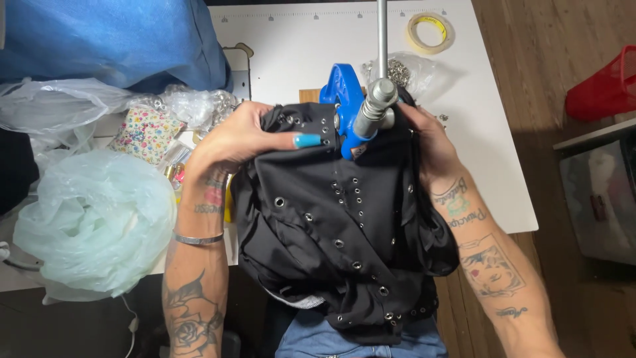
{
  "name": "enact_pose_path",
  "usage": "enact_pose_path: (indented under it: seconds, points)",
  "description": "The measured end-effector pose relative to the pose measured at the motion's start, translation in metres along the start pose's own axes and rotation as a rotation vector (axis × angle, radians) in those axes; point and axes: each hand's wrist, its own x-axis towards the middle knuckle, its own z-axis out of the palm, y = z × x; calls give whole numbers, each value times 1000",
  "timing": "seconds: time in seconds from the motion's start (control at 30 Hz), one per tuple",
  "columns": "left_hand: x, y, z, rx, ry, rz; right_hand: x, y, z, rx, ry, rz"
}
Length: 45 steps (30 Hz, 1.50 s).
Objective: Installing metal grommets onto a black garment using a manual press
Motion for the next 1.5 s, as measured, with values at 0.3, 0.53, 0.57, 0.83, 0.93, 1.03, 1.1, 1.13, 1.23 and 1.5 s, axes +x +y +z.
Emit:
enact_pose_path:
  seconds: [0.3,0.53,0.57,0.83,0.93,1.03,1.1,1.13,1.23,1.5]
  points:
    - [19,-22,6,-261,35,96,-43,-23,23,-223,-74,46]
    - [22,-22,22,-276,78,130,-40,-19,8,-380,-230,-18]
    - [25,-25,23,-284,79,146,-40,-18,6,-410,-238,-16]
    - [5,-11,44,-419,109,130,-33,-9,-10,-226,-46,-110]
    - [1,-12,49,-329,143,147,-39,-8,-13,-267,-5,-157]
    - [5,-18,45,-180,183,161,-28,-3,-14,-344,-36,-197]
    - [-12,-17,55,-77,186,154,-42,4,-20,-383,-52,-209]
    - [-21,-6,54,-141,190,95,-48,1,-13,-448,-45,-144]
    - [-45,27,53,-255,176,12,-73,-15,5,-478,-106,-110]
    - [-64,9,65,-336,186,-34,-69,15,-37,-529,-276,-321]
